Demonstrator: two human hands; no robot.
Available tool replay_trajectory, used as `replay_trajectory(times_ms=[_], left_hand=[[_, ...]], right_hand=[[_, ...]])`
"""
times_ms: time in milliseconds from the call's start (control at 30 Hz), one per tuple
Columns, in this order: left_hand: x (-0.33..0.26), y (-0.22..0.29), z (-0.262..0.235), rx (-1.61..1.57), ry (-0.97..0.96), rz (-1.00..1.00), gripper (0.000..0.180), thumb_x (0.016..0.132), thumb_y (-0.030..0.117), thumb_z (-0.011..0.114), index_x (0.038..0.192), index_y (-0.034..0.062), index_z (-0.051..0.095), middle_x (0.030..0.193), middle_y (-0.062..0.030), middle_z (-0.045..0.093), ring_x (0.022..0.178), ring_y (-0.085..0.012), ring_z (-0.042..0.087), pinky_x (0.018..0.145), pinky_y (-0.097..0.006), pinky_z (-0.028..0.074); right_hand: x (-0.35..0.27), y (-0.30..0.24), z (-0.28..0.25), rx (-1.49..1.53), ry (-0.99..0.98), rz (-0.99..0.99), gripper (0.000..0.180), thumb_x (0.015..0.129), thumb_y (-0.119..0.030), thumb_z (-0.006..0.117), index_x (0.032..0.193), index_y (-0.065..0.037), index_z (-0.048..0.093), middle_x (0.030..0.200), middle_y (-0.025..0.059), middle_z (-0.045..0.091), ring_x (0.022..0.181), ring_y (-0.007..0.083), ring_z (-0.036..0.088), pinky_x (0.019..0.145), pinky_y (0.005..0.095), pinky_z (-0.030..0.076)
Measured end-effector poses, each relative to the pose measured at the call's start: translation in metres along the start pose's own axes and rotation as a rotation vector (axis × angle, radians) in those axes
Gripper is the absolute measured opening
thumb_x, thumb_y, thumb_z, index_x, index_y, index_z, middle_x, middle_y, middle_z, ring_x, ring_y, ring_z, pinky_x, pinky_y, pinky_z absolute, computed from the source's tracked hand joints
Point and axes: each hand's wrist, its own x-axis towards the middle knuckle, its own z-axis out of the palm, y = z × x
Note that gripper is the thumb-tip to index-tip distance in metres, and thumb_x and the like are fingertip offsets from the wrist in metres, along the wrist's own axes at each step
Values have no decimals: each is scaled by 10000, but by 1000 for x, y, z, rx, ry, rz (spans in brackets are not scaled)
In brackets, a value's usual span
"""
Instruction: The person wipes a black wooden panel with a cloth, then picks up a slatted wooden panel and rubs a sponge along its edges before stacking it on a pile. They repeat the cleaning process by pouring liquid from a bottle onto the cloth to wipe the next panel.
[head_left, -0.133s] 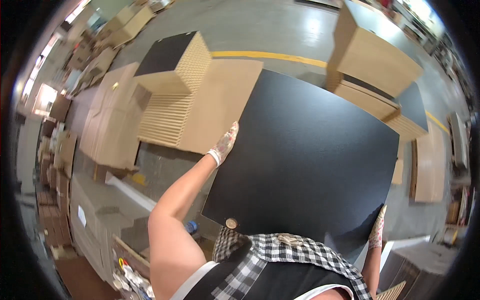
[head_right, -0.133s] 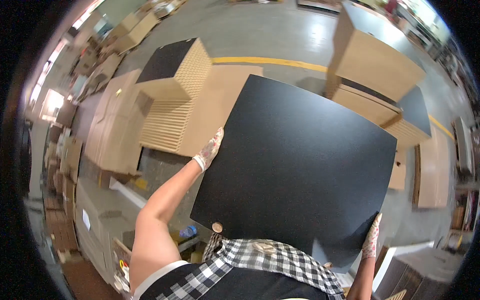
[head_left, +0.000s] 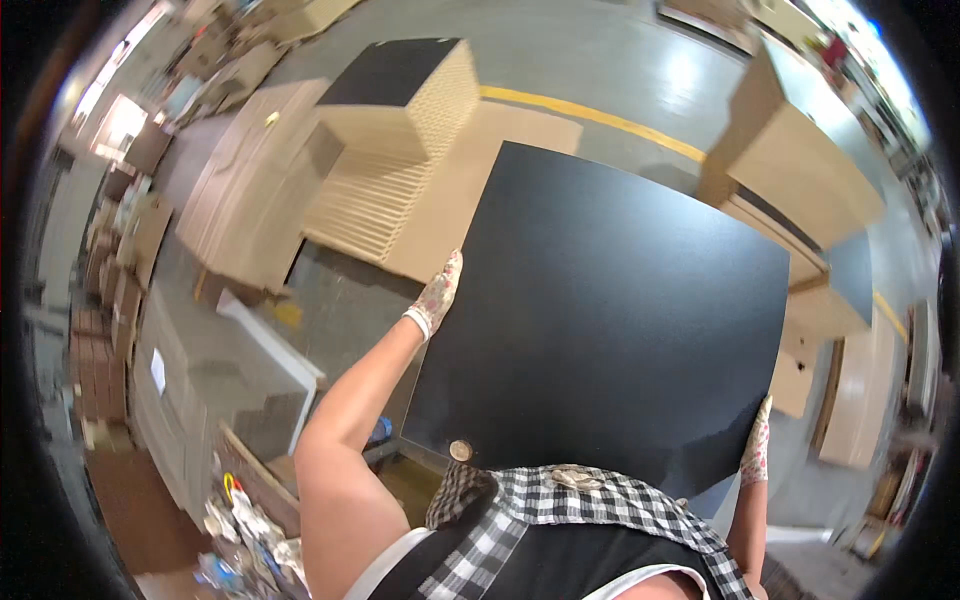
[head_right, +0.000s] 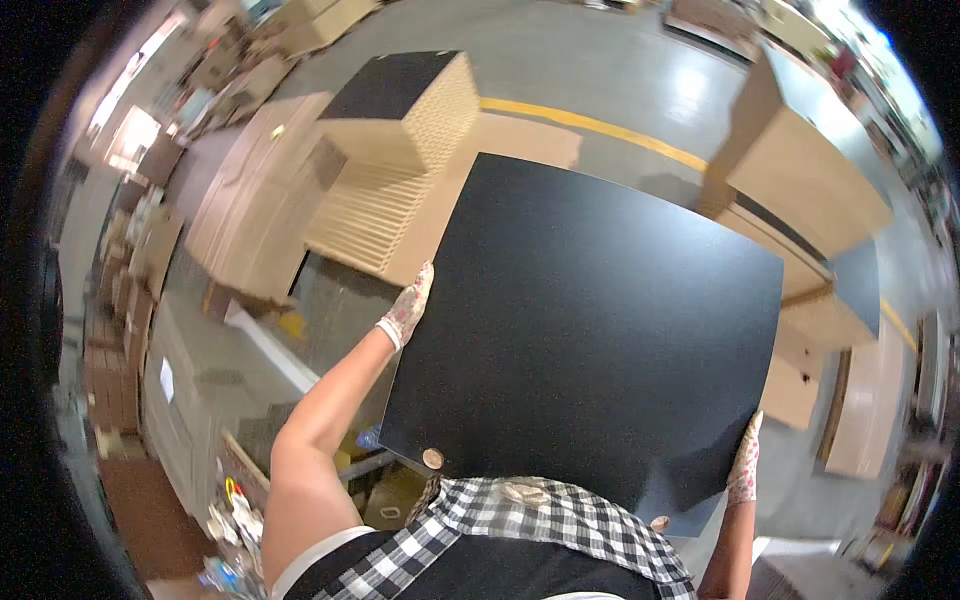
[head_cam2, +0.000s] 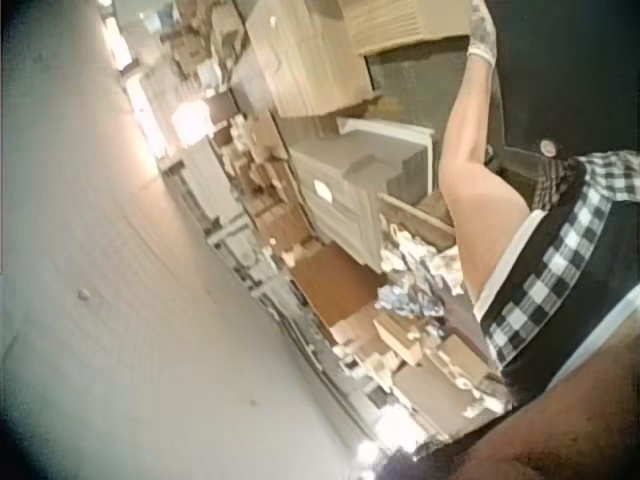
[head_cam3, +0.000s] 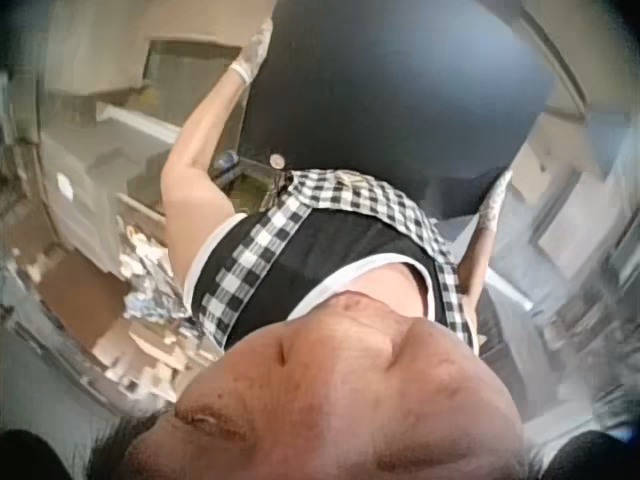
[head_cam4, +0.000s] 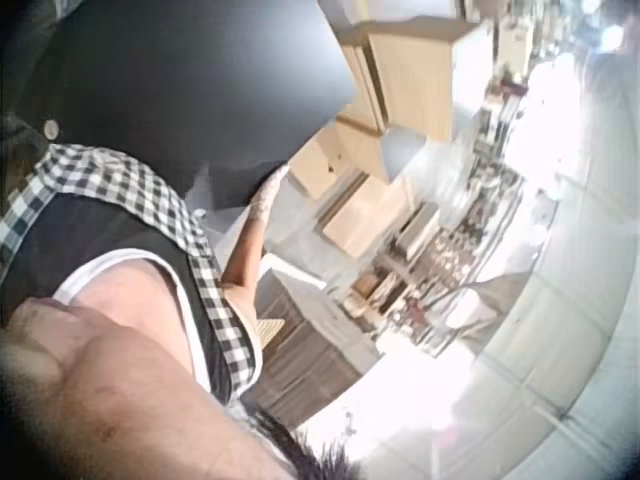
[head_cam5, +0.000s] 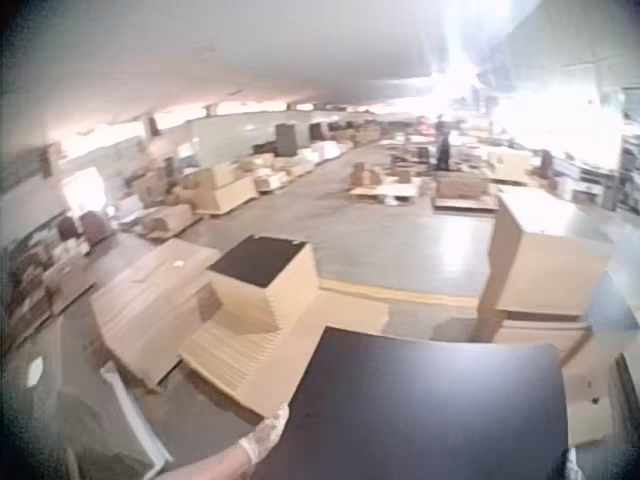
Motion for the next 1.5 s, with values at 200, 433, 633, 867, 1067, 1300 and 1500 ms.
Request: replay_trajectory(times_ms=[200,433,633,867,1067,1300,1500], left_hand=[[-125,100,-77,752,517,-96,548,1000,327,143,1429,-14,149,1514,-86,132,1391,-167,127,1126,-258,102],[-201,200,-159,334,736,-35,651,982,451,144,1431,-17,96,1522,-95,62,1399,-169,64,1129,-274,51],[-243,261,-234,265,887,-32,685,946,543,211,1399,40,314,1411,-112,370,1259,-237,402,1056,-343,308],[-273,349,-372,406,1003,116,659,966,485,155,1426,17,219,1469,-89,260,1326,-209,291,1099,-334,224],[-279,406,-466,378,1083,-63,664,974,472,145,1434,-7,142,1496,-71,182,1354,-195,226,1118,-324,162],[-268,483,-614,419,1096,-261,668,969,483,122,1443,13,103,1511,-72,139,1376,-202,175,1122,-336,138],[-217,551,-703,258,434,-184,702,955,521,163,1441,17,118,1492,-97,180,1362,-212,204,1115,-348,167]], right_hand=[[5,-78,196,-73,-317,28,716,925,-590,308,1373,-35,365,1343,96,441,1195,214,439,1021,334,331],[20,-80,399,-336,-421,26,722,922,-596,307,1317,-6,437,1270,99,498,1128,182,470,980,306,349],[22,-67,550,-357,-371,211,582,917,-569,393,1180,-77,559,959,-24,566,802,83,477,741,232,418],[9,-43,773,-227,-472,140,664,914,-581,353,1242,-18,479,1135,70,509,1034,162,434,884,296,351],[-10,-40,896,-795,-599,142,747,908,-615,320,1292,10,462,1236,95,523,1134,191,475,978,312,355],[-50,-24,1013,-677,-586,328,745,907,-636,254,1134,-16,599,1040,101,617,955,201,562,884,334,415],[-70,32,1020,-506,-386,423,737,866,-674,352,1167,-34,559,988,48,607,829,140,553,734,292,454]])
